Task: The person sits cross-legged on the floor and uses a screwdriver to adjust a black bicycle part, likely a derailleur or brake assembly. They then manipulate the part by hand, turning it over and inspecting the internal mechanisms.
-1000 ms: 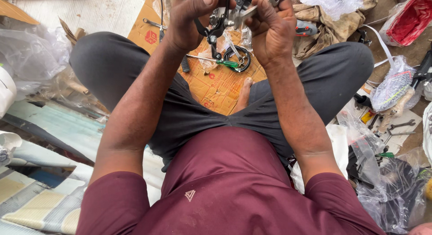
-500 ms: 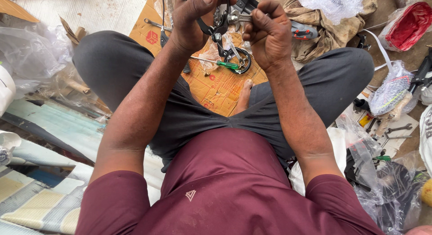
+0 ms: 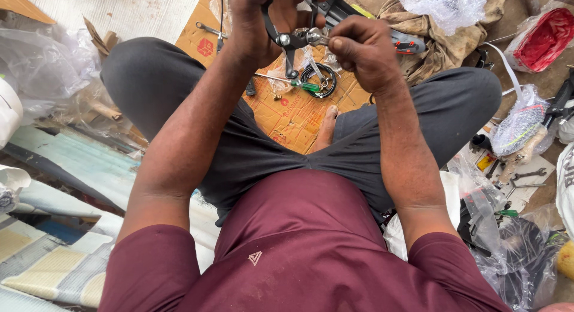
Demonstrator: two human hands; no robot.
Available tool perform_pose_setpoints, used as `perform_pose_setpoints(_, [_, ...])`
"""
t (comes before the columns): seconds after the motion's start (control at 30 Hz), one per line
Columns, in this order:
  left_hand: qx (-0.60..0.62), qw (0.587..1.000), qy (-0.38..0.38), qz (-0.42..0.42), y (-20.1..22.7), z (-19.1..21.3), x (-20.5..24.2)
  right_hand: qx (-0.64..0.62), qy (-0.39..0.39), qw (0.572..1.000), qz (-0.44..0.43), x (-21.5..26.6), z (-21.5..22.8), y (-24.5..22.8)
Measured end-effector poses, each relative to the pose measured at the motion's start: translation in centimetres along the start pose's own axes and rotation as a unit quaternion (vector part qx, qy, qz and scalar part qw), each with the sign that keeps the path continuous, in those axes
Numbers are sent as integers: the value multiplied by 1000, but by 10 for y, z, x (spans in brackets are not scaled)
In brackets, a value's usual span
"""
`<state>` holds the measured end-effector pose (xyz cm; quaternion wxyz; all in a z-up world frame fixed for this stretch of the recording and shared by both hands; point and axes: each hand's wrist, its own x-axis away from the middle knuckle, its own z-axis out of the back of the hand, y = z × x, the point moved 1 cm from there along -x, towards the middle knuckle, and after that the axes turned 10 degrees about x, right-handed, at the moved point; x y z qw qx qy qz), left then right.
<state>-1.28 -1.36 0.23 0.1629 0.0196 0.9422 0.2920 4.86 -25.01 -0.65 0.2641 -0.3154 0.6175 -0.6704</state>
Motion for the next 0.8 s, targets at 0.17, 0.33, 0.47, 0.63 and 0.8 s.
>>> perform_pose_setpoints(0.17, [25,999,27,-26,-10,5,6,26,-88,996,6,2,-9,-9])
perform_pose_setpoints(0.33, [-191,972,136,-27,-10,19,5,-132,-38,988,-70,7,-55,0])
perform_pose_setpoints(0.47, [-442,875,34,-196,9,-15,2,-327,12,928,-179,12,-79,-6])
perform_pose_setpoints(0.63, [-336,933,99,-87,16,-18,9,-274,-83,945,-159,12,-45,-14])
perform_pose_setpoints(0.8, [-260,960,63,-85,21,-17,-3,-288,-138,934,-157,10,-43,-26])
